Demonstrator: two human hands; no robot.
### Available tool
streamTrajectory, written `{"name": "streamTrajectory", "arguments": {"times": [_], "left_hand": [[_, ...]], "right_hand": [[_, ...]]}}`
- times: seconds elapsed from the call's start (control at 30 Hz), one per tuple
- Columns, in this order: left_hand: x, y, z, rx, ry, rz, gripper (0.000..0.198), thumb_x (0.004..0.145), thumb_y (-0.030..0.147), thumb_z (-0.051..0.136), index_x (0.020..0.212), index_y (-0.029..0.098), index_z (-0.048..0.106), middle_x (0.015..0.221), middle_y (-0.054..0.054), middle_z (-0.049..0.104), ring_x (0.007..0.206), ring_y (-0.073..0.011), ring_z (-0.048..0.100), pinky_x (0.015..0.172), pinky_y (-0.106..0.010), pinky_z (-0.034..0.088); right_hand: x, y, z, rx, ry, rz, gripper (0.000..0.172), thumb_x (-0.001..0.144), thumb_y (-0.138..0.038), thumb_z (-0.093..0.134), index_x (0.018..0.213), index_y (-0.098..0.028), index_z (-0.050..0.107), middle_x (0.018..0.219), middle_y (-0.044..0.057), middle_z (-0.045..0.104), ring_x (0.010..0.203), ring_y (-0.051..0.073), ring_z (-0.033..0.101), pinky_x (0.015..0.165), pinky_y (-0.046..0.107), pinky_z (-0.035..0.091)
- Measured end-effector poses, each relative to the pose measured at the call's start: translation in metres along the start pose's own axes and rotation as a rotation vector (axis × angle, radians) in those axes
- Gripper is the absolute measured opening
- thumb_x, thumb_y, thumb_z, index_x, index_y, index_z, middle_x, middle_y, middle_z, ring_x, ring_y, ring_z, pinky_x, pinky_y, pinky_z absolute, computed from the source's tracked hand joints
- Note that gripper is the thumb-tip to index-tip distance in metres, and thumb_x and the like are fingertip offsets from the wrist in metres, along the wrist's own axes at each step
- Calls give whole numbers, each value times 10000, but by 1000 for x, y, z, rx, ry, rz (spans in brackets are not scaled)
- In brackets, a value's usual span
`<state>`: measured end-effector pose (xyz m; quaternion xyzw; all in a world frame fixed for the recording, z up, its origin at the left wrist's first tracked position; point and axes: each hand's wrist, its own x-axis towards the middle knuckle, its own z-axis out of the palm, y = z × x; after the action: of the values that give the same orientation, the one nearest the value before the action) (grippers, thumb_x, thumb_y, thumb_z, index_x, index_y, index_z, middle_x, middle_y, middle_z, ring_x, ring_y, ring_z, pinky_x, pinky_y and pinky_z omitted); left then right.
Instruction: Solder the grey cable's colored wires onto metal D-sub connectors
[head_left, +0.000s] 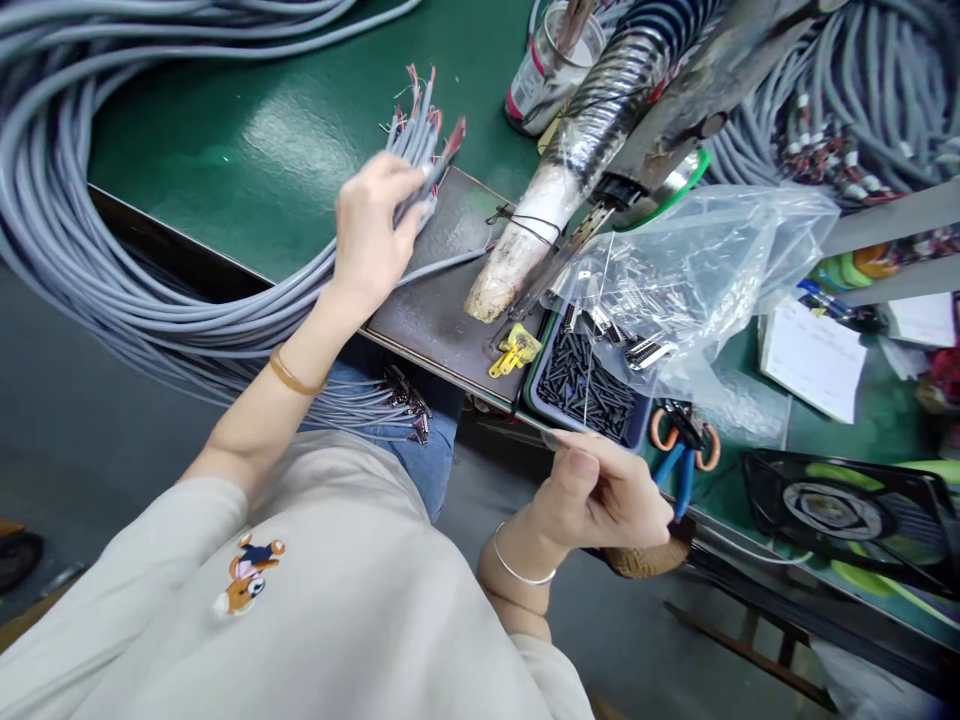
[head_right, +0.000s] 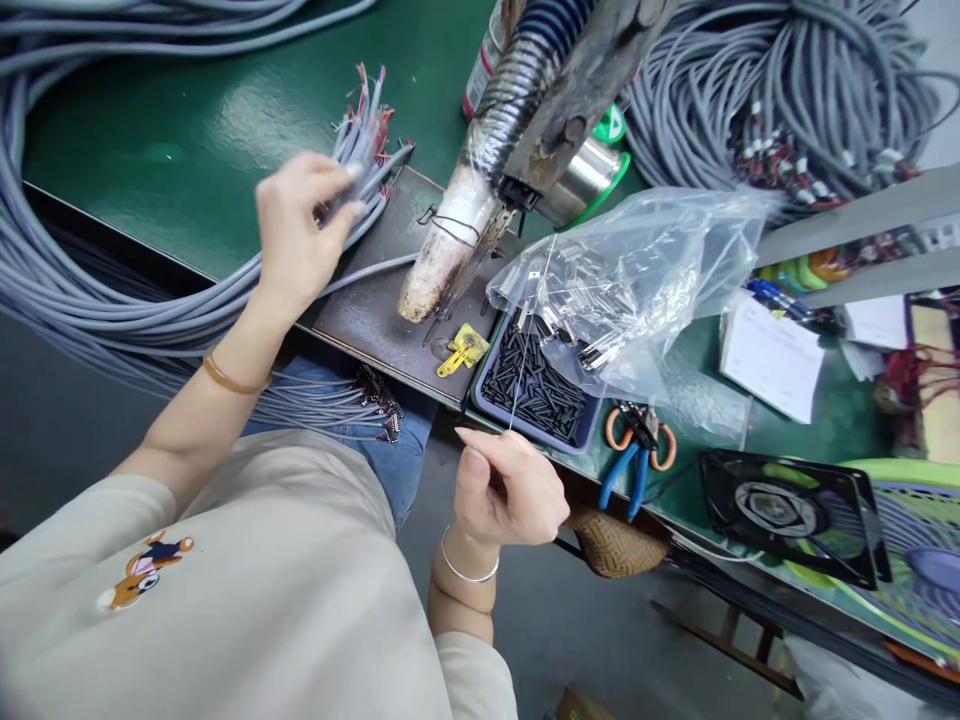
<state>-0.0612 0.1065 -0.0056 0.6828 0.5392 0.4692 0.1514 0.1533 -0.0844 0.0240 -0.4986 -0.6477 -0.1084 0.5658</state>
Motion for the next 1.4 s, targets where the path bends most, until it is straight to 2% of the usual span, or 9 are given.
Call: {"name": "streamTrajectory", "arguments": {"times": [0.3,0.43,0.53,0.73,0.8,1.0,1.23,1.37,1.4], "left_hand": [[-22,-28,13,-242,85,-73,482,1024,547,480,1399,265,588,1290,-114,686,1117,-227,706,909,-392,615],[-25,9,-6,-319,210,-108,510,1046,558,470,1508,343,440,1193,-35,706,1028,-123,689,770,-271,602],[-42,58,-33,-551,161,-101,348,988,424,660,1318,314,645,792,39,693,627,-63,603,488,-212,468],[-90,93,-58,-878,-910,-450,305,906,425,720,832,132,759,589,-15,683,451,-71,512,421,-210,409],[-100,86,-50,-958,-1068,-656,371,884,478,726,853,109,733,560,-6,657,385,-41,412,368,-185,308],[-101,76,-33,-932,-776,-691,394,815,510,792,773,131,694,538,11,625,385,-29,381,360,-179,296],[-50,86,-56,-604,-198,-125,304,996,501,602,1037,253,773,786,23,723,471,-46,561,372,-196,373],[17,54,-33,-243,200,237,445,1084,520,349,975,230,668,958,53,674,745,-76,722,503,-208,506],[31,41,-22,-74,79,311,512,1099,535,204,1040,245,621,962,41,659,879,-89,729,657,-256,596]], "right_hand": [[-1,7,0,-30,-3,28,205,968,-321,629,846,-228,765,578,-43,657,459,91,558,481,244,456],[-4,9,-1,0,47,37,159,953,-281,636,900,-236,779,604,-44,665,477,98,574,481,246,463],[-5,9,-1,9,59,61,170,953,-252,616,927,-246,784,622,-46,662,471,103,571,472,252,469],[-2,2,4,-24,-5,152,218,974,-286,591,871,-248,779,575,-43,621,445,100,526,446,259,431],[-3,2,6,-35,-18,155,213,974,-284,599,866,-247,778,597,-40,642,447,91,515,443,249,415],[-7,9,6,-43,-67,172,212,970,-281,604,841,-233,765,613,-45,651,437,74,518,440,226,401],[-9,9,3,-21,-71,196,222,969,-283,603,826,-218,760,598,-43,648,436,82,547,443,222,406],[-9,6,4,-18,-93,205,207,969,-290,616,837,-233,764,605,-44,650,448,90,557,450,231,412],[-9,5,4,-19,-93,197,206,970,-295,619,840,-236,767,604,-45,649,452,89,556,455,231,413]]}}
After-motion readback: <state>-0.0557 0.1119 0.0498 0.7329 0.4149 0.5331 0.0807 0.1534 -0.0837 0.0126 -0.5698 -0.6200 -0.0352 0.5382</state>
